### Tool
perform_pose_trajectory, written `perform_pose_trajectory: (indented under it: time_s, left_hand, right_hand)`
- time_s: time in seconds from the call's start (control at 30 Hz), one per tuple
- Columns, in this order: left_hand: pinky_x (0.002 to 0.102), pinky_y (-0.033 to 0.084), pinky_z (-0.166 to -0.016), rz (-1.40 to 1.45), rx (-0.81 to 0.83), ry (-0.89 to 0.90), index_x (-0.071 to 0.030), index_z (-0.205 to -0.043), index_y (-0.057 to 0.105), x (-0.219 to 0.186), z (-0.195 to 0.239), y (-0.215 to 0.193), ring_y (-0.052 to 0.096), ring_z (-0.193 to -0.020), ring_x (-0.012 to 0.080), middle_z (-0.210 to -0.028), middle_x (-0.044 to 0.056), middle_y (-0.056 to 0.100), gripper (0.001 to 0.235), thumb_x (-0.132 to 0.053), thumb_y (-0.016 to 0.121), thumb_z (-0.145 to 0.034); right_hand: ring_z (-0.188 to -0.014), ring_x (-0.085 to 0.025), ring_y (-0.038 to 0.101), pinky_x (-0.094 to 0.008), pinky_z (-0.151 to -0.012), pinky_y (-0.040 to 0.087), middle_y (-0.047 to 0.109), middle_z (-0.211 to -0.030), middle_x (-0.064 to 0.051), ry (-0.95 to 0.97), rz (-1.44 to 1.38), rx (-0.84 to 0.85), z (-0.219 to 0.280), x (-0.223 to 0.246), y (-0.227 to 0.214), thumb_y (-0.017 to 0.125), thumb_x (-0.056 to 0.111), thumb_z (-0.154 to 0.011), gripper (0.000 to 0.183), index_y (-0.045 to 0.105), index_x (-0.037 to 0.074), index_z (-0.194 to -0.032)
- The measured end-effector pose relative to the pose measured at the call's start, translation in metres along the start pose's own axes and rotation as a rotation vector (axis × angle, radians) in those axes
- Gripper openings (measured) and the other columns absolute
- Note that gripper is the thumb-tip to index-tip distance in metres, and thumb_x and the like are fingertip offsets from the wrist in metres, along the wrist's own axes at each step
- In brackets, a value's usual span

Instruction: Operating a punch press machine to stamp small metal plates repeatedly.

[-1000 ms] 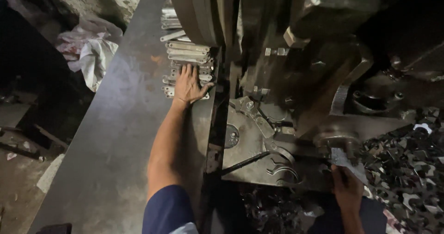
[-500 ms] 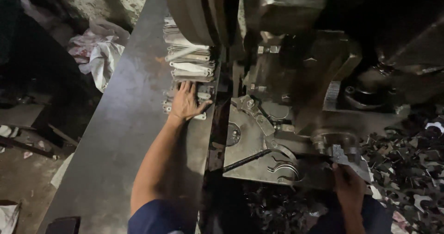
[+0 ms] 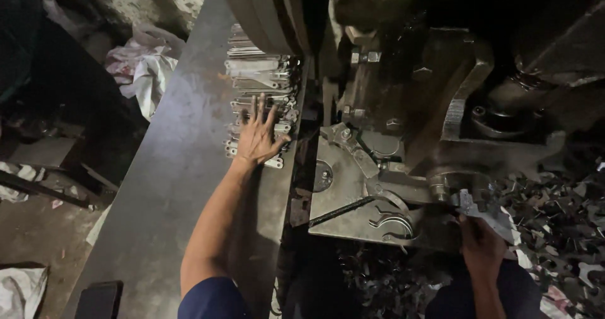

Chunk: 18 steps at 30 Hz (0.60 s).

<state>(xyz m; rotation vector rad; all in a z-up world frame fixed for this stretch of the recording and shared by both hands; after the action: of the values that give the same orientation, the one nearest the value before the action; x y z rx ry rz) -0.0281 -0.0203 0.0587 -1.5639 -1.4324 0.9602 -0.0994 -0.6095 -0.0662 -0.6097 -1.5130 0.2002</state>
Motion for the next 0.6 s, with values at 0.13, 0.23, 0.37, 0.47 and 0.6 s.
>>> perform_pose_trajectory:
  time_s: [0.13, 0.23, 0.37, 0.47, 0.6]
  left_hand:
    - [0.068, 0.016, -0.12, 0.036, 0.116, -0.055, -0.01, -0.158, 0.04, 0.0, 0.008, 0.001, 0.023, -0.153, 0.0443, -0.167, 0.025, 0.021, 0.096, -0.075, 0.052, -0.088]
    - [0.068, 0.016, -0.121, 0.046, 0.14, -0.062, -0.012, -0.158, 0.041, 0.003, 0.01, 0.009, 0.029, -0.151, 0.0433, -0.165, 0.025, 0.028, 0.094, -0.076, 0.05, -0.09]
    - [0.067, 0.017, -0.119, 0.045, 0.075, -0.013, -0.01, -0.155, 0.043, -0.002, 0.025, 0.008, 0.031, -0.149, 0.0428, -0.163, 0.026, 0.033, 0.091, -0.075, 0.051, -0.091]
    - [0.066, 0.017, -0.119, 0.072, 0.102, -0.021, -0.011, -0.155, 0.044, -0.008, 0.032, -0.001, 0.033, -0.149, 0.0415, -0.162, 0.026, 0.034, 0.091, -0.072, 0.052, -0.089]
    - [0.064, 0.018, -0.12, 0.07, 0.11, -0.019, -0.008, -0.154, 0.044, -0.021, 0.038, -0.016, 0.035, -0.147, 0.0427, -0.16, 0.027, 0.036, 0.092, -0.071, 0.054, -0.089]
  right_hand:
    - [-0.055, -0.015, 0.055, -0.035, -0.053, 0.043, 0.062, -0.063, -0.011, -0.02, 0.12, -0.006, 0.008, 0.014, -0.002, 0.07, 0.029, -0.106, 0.031, 0.075, -0.001, -0.112]
    - [-0.057, -0.013, 0.055, -0.034, -0.055, 0.044, 0.064, -0.069, -0.009, -0.087, 0.102, -0.042, 0.008, 0.011, -0.003, 0.07, 0.03, -0.104, 0.033, 0.074, -0.001, -0.114]
    - [-0.057, -0.013, 0.055, -0.033, -0.053, 0.044, 0.065, -0.071, -0.008, -0.091, 0.051, -0.058, 0.014, 0.03, -0.005, 0.07, 0.031, -0.102, 0.034, 0.074, 0.001, -0.117]
    - [-0.059, -0.015, 0.057, -0.034, -0.059, 0.045, 0.066, -0.065, -0.012, -0.087, 0.149, -0.033, 0.009, 0.017, -0.003, 0.071, 0.029, -0.106, 0.033, 0.074, -0.004, -0.105]
    - [-0.057, -0.016, 0.058, -0.036, -0.055, 0.045, 0.067, -0.071, -0.011, -0.024, 0.137, -0.014, 0.001, 0.011, 0.002, 0.07, 0.03, -0.106, 0.032, 0.075, -0.002, -0.107]
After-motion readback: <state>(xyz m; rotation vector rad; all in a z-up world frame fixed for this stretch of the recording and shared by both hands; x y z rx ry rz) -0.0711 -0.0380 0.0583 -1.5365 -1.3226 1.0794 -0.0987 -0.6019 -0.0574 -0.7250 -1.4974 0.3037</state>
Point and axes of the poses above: each hand's wrist, its own z-axis away from the middle knuckle, its own y-axis out of the palm, x = y × z, the point moved 5 cm from there along -z, towards the middle knuckle
